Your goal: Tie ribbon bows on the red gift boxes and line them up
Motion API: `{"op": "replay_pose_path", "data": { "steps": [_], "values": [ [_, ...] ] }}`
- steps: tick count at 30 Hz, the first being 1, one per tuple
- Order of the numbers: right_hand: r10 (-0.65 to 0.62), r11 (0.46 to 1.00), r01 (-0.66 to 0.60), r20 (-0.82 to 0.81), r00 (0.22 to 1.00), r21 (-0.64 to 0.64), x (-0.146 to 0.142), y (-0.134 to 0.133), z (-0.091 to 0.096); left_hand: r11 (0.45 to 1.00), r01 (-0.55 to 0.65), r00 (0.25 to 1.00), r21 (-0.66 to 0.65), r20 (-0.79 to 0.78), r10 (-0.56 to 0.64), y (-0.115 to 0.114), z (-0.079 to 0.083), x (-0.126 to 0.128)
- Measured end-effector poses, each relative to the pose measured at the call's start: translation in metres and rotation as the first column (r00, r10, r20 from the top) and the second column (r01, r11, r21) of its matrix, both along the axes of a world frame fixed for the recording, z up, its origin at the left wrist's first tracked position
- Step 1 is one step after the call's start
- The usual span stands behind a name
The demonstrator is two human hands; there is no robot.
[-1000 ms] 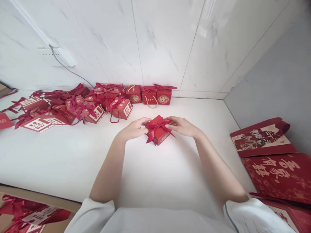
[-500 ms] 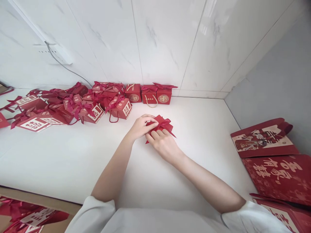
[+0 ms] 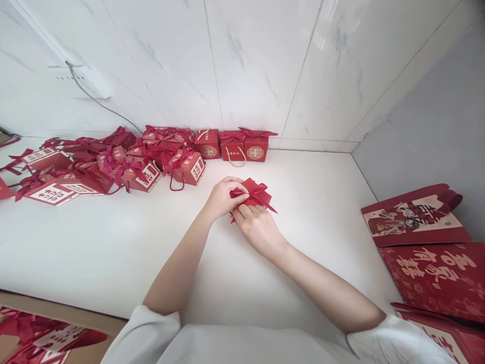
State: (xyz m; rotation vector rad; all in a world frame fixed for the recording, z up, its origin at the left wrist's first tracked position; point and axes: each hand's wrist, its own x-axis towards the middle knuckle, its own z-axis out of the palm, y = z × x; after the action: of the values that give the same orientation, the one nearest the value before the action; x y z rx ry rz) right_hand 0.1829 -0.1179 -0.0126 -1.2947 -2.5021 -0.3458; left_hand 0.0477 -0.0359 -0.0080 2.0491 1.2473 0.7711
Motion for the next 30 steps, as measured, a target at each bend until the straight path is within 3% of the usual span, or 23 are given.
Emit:
{"op": "replay_pose_path", "data": {
  "steps": [8,19,22,24,26,27,30],
  "values": [
    [0.15,0.966,-0.118,0.127,0.98,-0.23,0.004,0.004,0.003,0.995,-0.05,0.996,0.085,-0.075,0.056,-0.004,-0.002,0.006],
    [0.246,0.93,-0.208,0.093,0.965,-0.302,0.01,0.009,0.003,0.998,-0.027,0.999,0.055,-0.026,0.029,-0.001,-0.008,0.003],
    [0.229,0.918,-0.214,0.005,0.973,-0.334,0.015,0.008,0.011,0.998,-0.033,0.999,0.046,-0.023,0.035,-0.001,-0.007,0.003],
    [0.235,0.887,-0.275,-0.151,0.96,-0.37,0.023,0.006,0.024,0.999,-0.039,0.999,0.032,-0.021,0.04,-0.002,-0.006,0.003],
    [0.192,0.844,-0.329,-0.335,0.923,-0.424,0.037,0.005,0.039,0.999,-0.031,0.999,0.011,-0.013,0.031,-0.003,-0.004,0.004],
    [0.111,0.833,-0.307,-0.405,0.908,-0.46,0.046,0.006,0.046,1.0,-0.025,1.0,0.004,-0.007,0.025,-0.004,-0.003,0.004],
    [-0.277,0.796,-0.067,-0.461,0.843,-0.602,0.073,0.015,0.057,1.0,-0.019,1.0,-0.007,0.012,0.019,-0.005,-0.001,0.003]
  ]
}}
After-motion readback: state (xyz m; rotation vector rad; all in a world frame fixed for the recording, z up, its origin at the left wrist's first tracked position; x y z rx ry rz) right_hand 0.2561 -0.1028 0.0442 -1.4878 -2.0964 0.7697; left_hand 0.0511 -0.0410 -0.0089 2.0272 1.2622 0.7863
